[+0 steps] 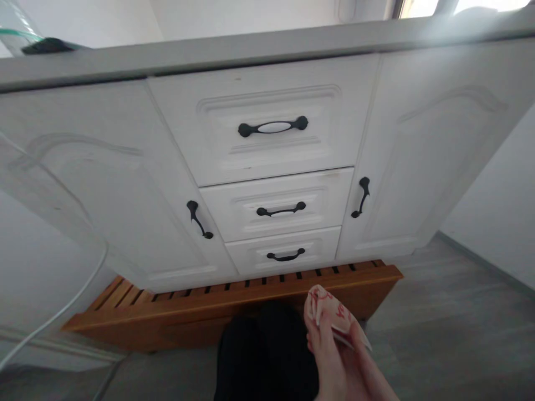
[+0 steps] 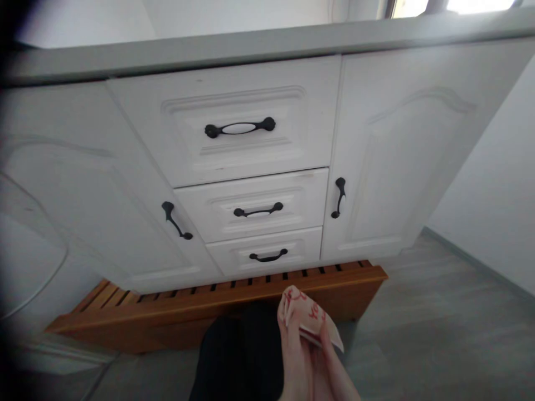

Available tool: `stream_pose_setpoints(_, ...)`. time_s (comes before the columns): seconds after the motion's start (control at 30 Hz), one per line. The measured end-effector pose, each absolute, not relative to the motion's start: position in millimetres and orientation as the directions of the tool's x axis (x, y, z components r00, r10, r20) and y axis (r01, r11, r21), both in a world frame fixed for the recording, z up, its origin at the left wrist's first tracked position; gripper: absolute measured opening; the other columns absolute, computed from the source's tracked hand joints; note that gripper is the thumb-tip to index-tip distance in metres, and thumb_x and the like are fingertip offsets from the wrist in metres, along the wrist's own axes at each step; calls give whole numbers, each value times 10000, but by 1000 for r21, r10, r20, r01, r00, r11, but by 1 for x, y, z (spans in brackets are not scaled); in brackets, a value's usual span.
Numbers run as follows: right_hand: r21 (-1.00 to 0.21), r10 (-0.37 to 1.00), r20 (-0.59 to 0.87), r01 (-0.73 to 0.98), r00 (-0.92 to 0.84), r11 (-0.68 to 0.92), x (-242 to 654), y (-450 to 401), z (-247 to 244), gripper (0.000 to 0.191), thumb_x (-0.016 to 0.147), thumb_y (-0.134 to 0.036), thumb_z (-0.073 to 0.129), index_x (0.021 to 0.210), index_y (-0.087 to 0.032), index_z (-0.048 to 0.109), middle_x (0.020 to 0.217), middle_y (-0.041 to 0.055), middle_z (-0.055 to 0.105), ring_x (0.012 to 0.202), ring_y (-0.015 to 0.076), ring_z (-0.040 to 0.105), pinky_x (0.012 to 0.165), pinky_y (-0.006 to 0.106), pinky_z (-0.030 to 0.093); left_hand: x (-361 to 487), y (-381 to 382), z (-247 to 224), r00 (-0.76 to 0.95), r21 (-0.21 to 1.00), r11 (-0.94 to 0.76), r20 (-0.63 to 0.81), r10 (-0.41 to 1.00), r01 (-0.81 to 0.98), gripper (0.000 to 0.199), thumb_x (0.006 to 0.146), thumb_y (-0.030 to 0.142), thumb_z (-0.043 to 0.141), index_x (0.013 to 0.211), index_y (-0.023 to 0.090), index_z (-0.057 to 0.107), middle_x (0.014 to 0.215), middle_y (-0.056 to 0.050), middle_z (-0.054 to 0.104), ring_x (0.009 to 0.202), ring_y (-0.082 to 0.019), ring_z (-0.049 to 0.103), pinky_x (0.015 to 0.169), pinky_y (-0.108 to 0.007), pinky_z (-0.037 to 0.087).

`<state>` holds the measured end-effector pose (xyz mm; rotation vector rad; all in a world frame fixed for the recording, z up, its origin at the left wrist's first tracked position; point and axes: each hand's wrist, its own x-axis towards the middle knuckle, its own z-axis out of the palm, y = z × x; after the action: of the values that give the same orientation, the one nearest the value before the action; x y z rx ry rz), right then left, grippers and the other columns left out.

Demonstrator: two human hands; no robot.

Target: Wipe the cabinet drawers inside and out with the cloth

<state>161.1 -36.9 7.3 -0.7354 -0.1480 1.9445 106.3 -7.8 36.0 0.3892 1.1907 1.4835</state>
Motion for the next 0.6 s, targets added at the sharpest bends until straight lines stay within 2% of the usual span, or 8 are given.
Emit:
stream_pose_setpoints(0.1,-349,910,-371,-881,-183,-319,171,-19,32,672,748,-692,752,1259,-259,694,1334,89,692,1271,282,618,1083,421,513,103,-5,32,-257,849,125,-292,921,-514,625,700,404,794,1263,225,589,1324,-115,660,1239,-278,642,1065,-375,508)
stream_pose_setpoints(0.2,-346,882,-464,-902,-76,-260,183,-2,35,567,743,-408,849,1252,-229,672,1273,73,723,1204,253,668,1037,377,560,108,-5,12,-260,883,101,-242,935,-459,587,643,376,801,1162,197,593,1245,-135,680,1201,-296,657,1082,-406,491)
stream_pose_setpoints(0.27,-364,843,-537,-900,-7,-239,193,8,30,518,730,-326,852,1202,-210,672,1159,73,762,1069,248,729,951,371,612,111,-7,-2,-209,901,120,-223,952,-417,602,651,378,783,1175,175,568,1247,-160,662,1195,-300,655,1066,-401,500)
stream_pose_setpoints(0.37,-429,816,-567,-887,115,-173,211,16,18,531,669,-292,878,1148,-216,662,1044,54,784,902,249,765,844,387,651,98,-3,-1,-269,979,112,-156,950,-172,656,716,370,723,1292,145,505,1338,-192,568,1240,-284,607,980,-354,541)
stream_pose_setpoints(0.43,-500,790,-577,-854,205,-143,225,14,9,593,583,-251,905,1119,-236,651,958,27,789,804,254,768,757,397,665,74,13,24,-358,994,-24,61,932,106,609,822,351,634,1377,166,462,1454,-189,457,1345,-265,508,1032,-365,507)
stream_pose_setpoints(0.5,-560,750,-611,-808,254,-183,238,6,1,609,522,-265,922,1063,-248,644,864,22,785,715,279,760,654,422,665,46,40,68,-347,903,-231,361,865,363,550,929,316,540,1453,217,403,1532,-175,366,1424,-260,413,1146,-453,421)
stream_pose_setpoints(0.53,-582,728,-632,-783,267,-218,243,1,-3,597,501,-292,927,1024,-253,644,827,32,781,688,299,755,620,440,662,32,57,93,-295,807,-320,504,812,496,519,951,297,526,1454,246,406,1553,-160,343,1461,-268,358,1173,-489,386)
stream_pose_setpoints(0.6,-626,714,-645,-725,275,-286,250,-11,-11,546,487,-367,919,954,-269,654,810,65,780,706,346,758,626,481,669,12,90,142,-92,532,-462,720,688,709,494,946,249,540,1429,265,437,1540,-141,368,1464,-287,341,1183,-526,363)
